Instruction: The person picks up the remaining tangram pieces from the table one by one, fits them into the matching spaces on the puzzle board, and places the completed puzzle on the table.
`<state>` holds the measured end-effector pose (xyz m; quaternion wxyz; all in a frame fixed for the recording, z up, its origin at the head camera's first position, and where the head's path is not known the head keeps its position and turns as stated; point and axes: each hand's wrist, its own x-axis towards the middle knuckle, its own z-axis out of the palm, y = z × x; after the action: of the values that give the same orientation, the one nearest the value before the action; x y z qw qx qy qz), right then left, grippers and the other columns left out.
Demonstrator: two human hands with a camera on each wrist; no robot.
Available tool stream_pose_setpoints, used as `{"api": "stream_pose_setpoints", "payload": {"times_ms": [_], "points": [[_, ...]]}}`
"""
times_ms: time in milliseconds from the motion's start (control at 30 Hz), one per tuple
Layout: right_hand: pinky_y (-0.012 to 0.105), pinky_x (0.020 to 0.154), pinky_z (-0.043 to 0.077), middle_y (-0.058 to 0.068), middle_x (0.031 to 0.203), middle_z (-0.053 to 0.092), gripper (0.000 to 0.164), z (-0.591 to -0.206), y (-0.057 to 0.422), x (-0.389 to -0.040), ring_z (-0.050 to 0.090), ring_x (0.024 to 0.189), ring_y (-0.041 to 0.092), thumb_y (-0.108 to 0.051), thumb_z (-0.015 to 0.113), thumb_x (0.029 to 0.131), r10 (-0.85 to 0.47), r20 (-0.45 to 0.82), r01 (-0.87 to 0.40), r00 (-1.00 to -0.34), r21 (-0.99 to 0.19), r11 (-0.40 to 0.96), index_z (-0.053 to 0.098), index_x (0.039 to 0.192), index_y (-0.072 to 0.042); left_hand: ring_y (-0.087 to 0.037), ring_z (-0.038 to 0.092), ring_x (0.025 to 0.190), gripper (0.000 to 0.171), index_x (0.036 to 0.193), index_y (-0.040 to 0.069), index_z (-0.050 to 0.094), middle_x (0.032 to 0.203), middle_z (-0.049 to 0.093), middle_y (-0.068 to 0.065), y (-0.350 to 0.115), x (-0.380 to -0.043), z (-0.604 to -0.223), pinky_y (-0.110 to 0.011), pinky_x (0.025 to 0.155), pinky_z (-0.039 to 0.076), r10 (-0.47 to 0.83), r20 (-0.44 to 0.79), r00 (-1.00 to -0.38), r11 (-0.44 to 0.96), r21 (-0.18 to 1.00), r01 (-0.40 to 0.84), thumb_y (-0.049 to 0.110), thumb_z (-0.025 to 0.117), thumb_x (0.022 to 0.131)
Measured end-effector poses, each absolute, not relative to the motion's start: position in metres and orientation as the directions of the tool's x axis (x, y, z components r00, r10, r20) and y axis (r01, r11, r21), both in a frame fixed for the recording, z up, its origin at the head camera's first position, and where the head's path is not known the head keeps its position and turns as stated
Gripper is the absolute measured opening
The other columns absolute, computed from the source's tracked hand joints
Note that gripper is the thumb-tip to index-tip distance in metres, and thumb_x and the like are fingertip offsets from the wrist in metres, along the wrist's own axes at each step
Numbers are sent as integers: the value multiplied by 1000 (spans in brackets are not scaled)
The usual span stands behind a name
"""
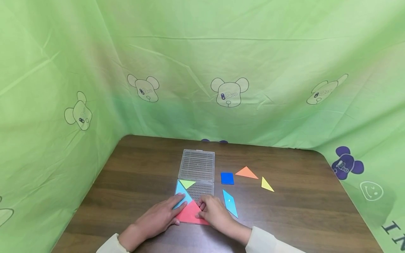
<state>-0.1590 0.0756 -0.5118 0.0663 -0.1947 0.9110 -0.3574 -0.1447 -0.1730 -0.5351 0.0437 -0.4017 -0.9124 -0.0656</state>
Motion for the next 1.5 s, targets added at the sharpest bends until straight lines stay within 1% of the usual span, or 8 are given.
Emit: {"api": "stream_pose_setpoints", "payload": {"times_ms": [200, 367, 567, 833, 1000, 1233, 1333, 1500], "points": [[16, 63, 51, -1, 84, 65, 30, -519, 76, -152, 58, 73, 0, -8, 91, 75, -418, 81, -366, -905, -649, 667, 74, 100, -4, -30, 53, 140, 56, 148, 12, 56, 157, 47, -14, -174, -141, -536, -43, 101, 56, 728, 149, -669, 668, 59, 741, 47, 52, 104], [16, 64, 52, -1, 85, 66, 31, -521, 76, -152, 59, 74, 0, -11, 91, 75, -411, 102, -377, -906, -637, 673, 75, 100, -5, -31, 54, 139, 55, 148, 13, 57, 156, 48, -16, -174, -143, -536, -43, 101, 56, 733, 167, -659, 662, 46, 748, 46, 53, 104], [16, 63, 52, -2, 83, 65, 31, -522, 76, -153, 57, 72, -1, -11, 91, 75, -412, 105, -378, -905, -642, 667, 73, 99, -5, -31, 56, 137, 54, 147, 15, 58, 155, 49, -16, -174, -144, -536, -42, 99, 57, 739, 180, -649, 654, 40, 755, 44, 58, 102], [16, 63, 50, -3, 84, 62, 32, -521, 75, -154, 53, 72, -1, -8, 91, 74, -411, 68, -349, -909, -662, 663, 70, 98, -6, -30, 54, 138, 55, 150, 20, 55, 157, 47, -15, -172, -143, -535, -43, 100, 56, 729, 149, -668, 665, 72, 743, 45, 58, 101], [17, 63, 48, -4, 82, 60, 34, -519, 75, -157, 51, 73, 0, -9, 91, 74, -416, 33, -330, -909, -668, 667, 68, 98, -7, -30, 55, 138, 54, 149, 20, 56, 157, 47, -16, -172, -144, -535, -43, 100, 56, 731, 143, -667, 666, 63, 744, 45, 59, 101], [19, 66, 46, -4, 83, 58, 34, -516, 78, -159, 50, 74, 2, -11, 90, 76, -429, -14, -307, -903, -678, 668, 66, 98, -9, -30, 54, 139, 54, 150, 20, 55, 157, 47, -15, -171, -146, -535, -43, 102, 55, 736, 121, -666, 665, 52, 745, 46, 55, 103], [20, 66, 46, -4, 85, 58, 33, -514, 80, -159, 51, 75, 2, -12, 89, 78, -449, -38, -304, -893, -685, 662, 65, 101, -9, -31, 54, 139, 54, 149, 18, 56, 156, 48, -16, -171, -145, -535, -43, 104, 54, 741, 136, -657, 657, 49, 752, 45, 56, 102], [20, 69, 47, -5, 90, 59, 35, -511, 85, -159, 53, 79, 3, -14, 88, 80, -488, -69, -310, -870, -693, 651, 65, 106, -10, -32, 56, 137, 54, 145, 15, 61, 152, 52, -18, -170, -144, -535, -42, 105, 53, 748, 194, -635, 642, 29, 766, 43, 63, 99]]}}
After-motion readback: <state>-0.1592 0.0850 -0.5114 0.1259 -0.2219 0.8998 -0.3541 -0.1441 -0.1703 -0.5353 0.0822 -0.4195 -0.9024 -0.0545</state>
